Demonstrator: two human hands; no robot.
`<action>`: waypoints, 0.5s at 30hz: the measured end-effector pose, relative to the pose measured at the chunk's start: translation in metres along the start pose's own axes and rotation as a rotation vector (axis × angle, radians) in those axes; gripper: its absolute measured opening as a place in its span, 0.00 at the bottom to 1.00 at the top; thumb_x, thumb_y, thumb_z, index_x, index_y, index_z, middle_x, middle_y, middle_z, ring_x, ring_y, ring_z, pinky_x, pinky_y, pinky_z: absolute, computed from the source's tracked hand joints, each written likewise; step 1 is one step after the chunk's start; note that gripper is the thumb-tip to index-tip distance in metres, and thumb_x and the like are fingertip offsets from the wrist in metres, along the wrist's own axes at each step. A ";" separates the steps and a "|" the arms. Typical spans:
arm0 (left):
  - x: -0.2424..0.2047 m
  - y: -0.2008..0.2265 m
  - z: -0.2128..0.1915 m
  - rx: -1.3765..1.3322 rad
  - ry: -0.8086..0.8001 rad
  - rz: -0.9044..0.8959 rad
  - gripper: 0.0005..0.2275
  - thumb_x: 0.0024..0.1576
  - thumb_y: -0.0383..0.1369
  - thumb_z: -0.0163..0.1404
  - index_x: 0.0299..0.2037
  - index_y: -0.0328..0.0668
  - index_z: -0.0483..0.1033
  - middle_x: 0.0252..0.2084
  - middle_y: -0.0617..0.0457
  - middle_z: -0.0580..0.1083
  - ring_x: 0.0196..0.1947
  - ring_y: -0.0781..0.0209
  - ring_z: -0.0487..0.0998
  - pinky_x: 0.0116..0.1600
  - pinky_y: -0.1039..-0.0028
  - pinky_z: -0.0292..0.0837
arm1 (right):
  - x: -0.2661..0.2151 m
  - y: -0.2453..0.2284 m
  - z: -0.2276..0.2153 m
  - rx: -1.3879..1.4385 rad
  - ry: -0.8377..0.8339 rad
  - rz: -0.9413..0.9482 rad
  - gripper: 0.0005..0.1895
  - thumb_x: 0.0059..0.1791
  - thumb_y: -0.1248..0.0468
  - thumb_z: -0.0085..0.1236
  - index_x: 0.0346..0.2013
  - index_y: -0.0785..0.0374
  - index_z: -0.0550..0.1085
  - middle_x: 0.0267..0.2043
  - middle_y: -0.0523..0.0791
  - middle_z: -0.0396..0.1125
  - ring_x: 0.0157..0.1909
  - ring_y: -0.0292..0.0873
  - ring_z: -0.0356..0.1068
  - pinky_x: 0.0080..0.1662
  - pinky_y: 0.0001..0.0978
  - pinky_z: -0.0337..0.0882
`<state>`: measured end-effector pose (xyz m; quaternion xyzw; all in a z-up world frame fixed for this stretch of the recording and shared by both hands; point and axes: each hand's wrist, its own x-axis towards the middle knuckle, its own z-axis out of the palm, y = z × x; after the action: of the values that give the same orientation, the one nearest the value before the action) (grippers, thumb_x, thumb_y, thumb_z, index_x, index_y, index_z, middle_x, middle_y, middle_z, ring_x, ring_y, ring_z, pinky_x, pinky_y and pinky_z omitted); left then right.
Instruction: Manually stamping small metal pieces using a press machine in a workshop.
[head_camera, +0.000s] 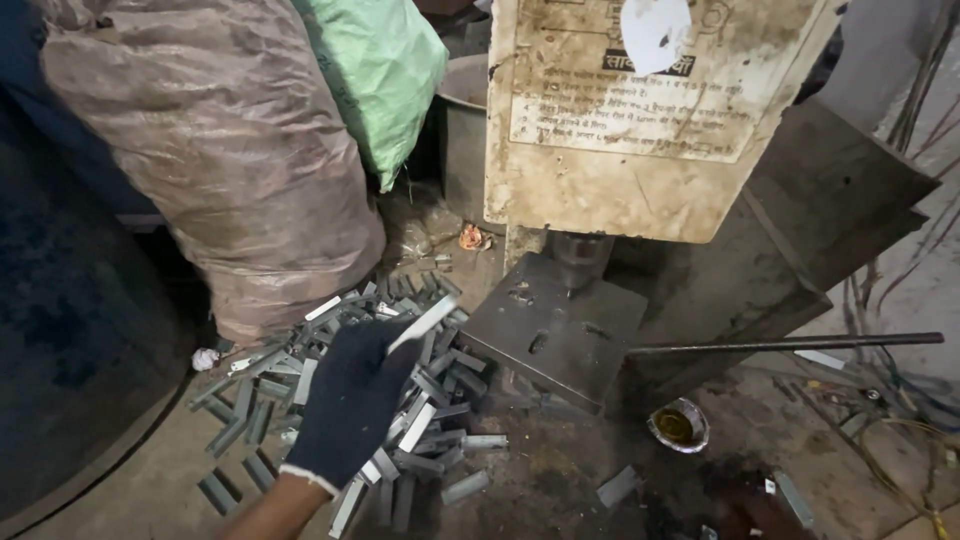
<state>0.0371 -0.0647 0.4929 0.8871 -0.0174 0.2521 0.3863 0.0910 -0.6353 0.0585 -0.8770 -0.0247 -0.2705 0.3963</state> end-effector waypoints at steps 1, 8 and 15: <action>0.010 0.041 -0.018 -0.124 0.026 0.049 0.11 0.56 0.37 0.53 0.43 0.41 0.80 0.40 0.47 0.75 0.37 0.50 0.81 0.41 0.64 0.76 | 0.036 -0.051 -0.020 0.002 0.003 -0.002 0.16 0.51 0.49 0.56 0.39 0.57 0.79 0.35 0.50 0.72 0.39 0.48 0.78 0.41 0.43 0.76; 0.023 0.081 0.021 0.143 0.037 0.648 0.07 0.59 0.35 0.53 0.40 0.43 0.81 0.40 0.46 0.77 0.41 0.43 0.77 0.46 0.55 0.69 | 0.074 -0.271 -0.088 0.022 -0.186 0.295 0.15 0.52 0.53 0.59 0.43 0.59 0.81 0.38 0.49 0.75 0.38 0.44 0.79 0.45 0.39 0.76; 0.055 0.105 0.010 -0.156 -0.241 -0.026 0.12 0.55 0.44 0.52 0.38 0.49 0.82 0.33 0.48 0.81 0.37 0.47 0.84 0.44 0.58 0.77 | 0.106 -0.360 -0.137 -0.107 -0.084 0.165 0.11 0.54 0.57 0.57 0.44 0.61 0.79 0.36 0.49 0.74 0.40 0.43 0.78 0.46 0.37 0.76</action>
<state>0.0659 -0.1362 0.5839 0.8785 -0.0715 0.1364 0.4523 0.0268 -0.5043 0.4302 -0.9065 0.0454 -0.2008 0.3685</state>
